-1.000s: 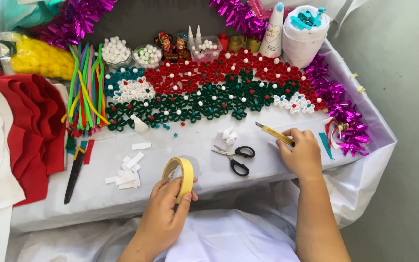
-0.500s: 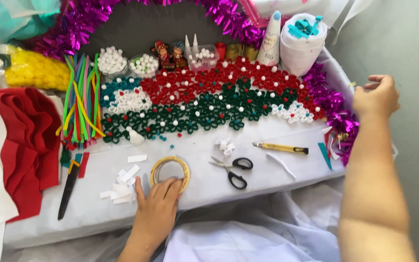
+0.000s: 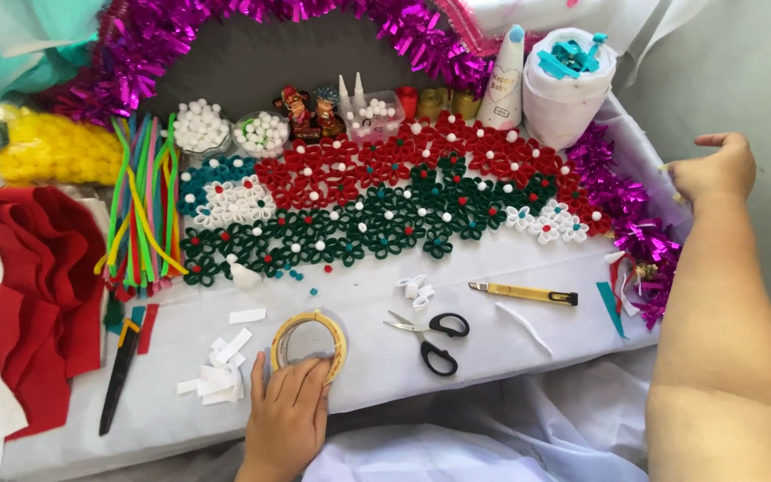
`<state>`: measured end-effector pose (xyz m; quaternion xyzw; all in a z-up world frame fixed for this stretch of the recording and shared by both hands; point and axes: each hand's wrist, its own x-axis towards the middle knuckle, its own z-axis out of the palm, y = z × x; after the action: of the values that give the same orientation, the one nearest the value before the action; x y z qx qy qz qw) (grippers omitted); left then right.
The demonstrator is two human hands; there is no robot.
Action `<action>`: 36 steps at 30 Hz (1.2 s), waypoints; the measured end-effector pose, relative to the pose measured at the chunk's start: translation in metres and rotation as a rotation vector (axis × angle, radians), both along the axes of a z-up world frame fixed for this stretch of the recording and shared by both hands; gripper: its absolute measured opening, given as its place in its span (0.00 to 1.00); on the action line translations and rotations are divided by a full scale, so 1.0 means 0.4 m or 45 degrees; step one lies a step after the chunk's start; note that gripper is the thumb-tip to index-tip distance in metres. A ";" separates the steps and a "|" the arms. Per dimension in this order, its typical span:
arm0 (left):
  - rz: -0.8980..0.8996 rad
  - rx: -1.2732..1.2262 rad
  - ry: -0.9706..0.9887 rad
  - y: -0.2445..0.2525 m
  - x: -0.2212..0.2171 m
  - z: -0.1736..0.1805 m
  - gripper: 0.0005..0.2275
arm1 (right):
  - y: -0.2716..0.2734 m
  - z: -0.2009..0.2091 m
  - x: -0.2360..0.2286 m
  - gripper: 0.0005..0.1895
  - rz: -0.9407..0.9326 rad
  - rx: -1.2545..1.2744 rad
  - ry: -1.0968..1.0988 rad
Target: Folding and cutting small white paper strips to create decorative handicraft elements.
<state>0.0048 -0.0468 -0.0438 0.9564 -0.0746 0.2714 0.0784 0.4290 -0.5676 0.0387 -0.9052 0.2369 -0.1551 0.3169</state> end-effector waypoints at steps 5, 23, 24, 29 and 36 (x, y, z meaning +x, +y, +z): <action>0.001 -0.020 -0.026 -0.003 0.003 0.002 0.12 | 0.007 -0.003 -0.034 0.20 0.040 -0.010 -0.110; 0.063 -0.096 0.069 -0.005 -0.002 -0.026 0.12 | -0.138 -0.173 0.391 0.21 -0.024 0.154 0.462; 0.124 -0.121 0.142 -0.009 -0.002 -0.029 0.11 | -0.176 -0.224 0.453 0.13 0.070 0.350 0.509; 0.122 -0.092 0.129 0.000 0.000 -0.053 0.12 | -0.110 -0.149 0.416 0.20 0.025 0.462 0.744; 0.116 -0.070 0.142 -0.001 -0.002 -0.044 0.12 | -0.042 -0.064 0.323 0.26 -0.141 0.318 0.560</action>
<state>0.0040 -0.0473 -0.0616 0.9699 -0.0190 0.2230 0.0964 0.5583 -0.5845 0.0131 -0.8567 0.3668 0.0589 0.3579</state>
